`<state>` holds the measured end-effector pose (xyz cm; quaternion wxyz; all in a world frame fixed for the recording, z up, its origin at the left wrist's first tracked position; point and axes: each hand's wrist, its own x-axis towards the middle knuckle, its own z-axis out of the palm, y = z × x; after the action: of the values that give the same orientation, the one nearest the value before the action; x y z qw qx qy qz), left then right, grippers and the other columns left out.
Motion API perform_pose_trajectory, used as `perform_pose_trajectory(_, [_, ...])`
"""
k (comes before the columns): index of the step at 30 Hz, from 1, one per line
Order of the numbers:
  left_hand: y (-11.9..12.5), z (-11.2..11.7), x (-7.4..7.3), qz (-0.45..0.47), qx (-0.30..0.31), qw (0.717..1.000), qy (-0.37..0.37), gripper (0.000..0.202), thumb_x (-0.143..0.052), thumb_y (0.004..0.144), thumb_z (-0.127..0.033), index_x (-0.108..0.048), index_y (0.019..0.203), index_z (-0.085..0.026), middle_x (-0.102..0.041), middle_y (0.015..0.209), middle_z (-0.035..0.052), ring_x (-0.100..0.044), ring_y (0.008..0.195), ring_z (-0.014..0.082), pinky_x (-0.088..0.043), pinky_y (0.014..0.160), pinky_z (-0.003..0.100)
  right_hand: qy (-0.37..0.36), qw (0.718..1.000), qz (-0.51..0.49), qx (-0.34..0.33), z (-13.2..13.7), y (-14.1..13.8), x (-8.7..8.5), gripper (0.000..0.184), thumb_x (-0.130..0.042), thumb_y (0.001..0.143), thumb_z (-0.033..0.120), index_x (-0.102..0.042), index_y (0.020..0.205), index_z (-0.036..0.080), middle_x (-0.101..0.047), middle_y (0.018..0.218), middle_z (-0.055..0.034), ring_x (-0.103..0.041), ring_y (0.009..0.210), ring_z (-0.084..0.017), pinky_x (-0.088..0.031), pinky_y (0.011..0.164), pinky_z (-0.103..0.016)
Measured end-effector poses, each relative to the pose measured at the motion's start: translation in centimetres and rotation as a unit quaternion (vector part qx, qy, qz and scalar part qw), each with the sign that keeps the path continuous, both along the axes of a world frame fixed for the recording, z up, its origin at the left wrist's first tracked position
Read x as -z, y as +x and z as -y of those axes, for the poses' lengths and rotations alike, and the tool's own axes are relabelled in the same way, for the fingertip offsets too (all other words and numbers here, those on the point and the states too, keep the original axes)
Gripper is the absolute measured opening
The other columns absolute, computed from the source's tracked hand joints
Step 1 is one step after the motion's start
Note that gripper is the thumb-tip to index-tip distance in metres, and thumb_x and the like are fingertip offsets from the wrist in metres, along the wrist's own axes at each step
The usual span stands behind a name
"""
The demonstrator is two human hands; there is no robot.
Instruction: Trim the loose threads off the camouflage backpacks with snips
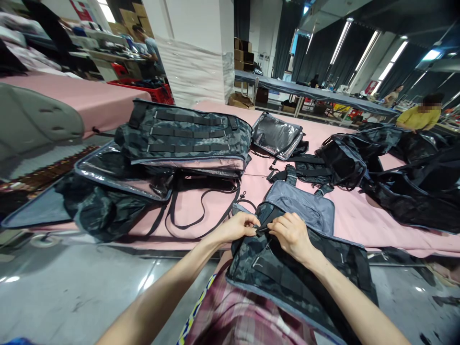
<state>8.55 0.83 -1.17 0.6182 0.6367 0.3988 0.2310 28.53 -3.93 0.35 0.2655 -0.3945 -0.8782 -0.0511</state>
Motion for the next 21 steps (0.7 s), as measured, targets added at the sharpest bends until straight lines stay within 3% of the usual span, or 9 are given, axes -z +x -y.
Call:
perform_pose_trajectory(5, [-0.2,0.1,0.0,0.022,0.003,0.999,-0.033,0.012,-0.056,0.052,-0.012,-0.059,0.063,-0.012,-0.046,0.052,-0.0058,-0.037,0.053,0.0079,-0.025,0.052,0.020,-0.116,0.984,-0.134,0.026,0.8,0.2,0.3,0.014,-0.053,0.086,0.030,-0.062,0.086,0.019,-0.065,0.077,-0.0035,-0.052,0.070,-0.015,-0.037,0.064,-0.027])
perform_pose_trajectory(12, [-0.1,0.1,0.2,0.022,-0.015,0.999,-0.020,0.014,-0.056,0.050,-0.010,-0.060,0.063,-0.013,-0.046,0.053,-0.0058,-0.038,0.054,0.0082,-0.026,0.053,0.020,-0.132,0.986,-0.087,0.043,1.0,-0.4,0.2,0.013,-0.052,0.086,0.026,-0.063,0.088,0.019,-0.065,0.080,-0.0055,-0.053,0.075,-0.018,-0.037,0.067,-0.031])
perform_pose_trajectory(17, [-0.1,0.4,0.1,0.058,-0.022,0.996,-0.060,0.016,-0.058,0.053,-0.013,-0.062,0.068,-0.012,-0.051,0.058,-0.0039,-0.041,0.056,0.0086,-0.028,0.055,0.021,-0.276,0.938,-0.197,0.067,1.5,-1.4,-0.5,0.016,-0.058,0.081,0.034,-0.058,0.090,0.021,-0.063,0.079,0.0004,-0.057,0.069,-0.014,-0.042,0.063,-0.025])
perform_pose_trajectory(19, [0.1,0.5,0.0,0.073,-0.026,0.994,-0.074,0.018,-0.058,0.053,-0.013,-0.062,0.070,-0.012,-0.054,0.061,-0.0031,-0.043,0.058,0.0091,-0.030,0.057,0.021,-0.249,0.947,-0.175,0.101,1.6,-1.9,-0.2,0.031,-0.064,0.074,0.040,-0.055,0.096,0.020,-0.062,0.083,-0.0004,-0.057,0.070,-0.015,-0.042,0.062,-0.025])
perform_pose_trajectory(21, [0.1,0.6,-0.1,0.085,-0.027,0.992,-0.084,0.017,-0.057,0.052,-0.012,-0.061,0.069,-0.012,-0.055,0.063,-0.0032,-0.044,0.060,0.0092,-0.030,0.057,0.021,-0.195,0.966,-0.123,0.116,1.7,-2.4,0.4,0.033,-0.066,0.073,0.040,-0.054,0.096,0.020,-0.060,0.085,-0.0021,-0.057,0.071,-0.016,-0.041,0.061,-0.025])
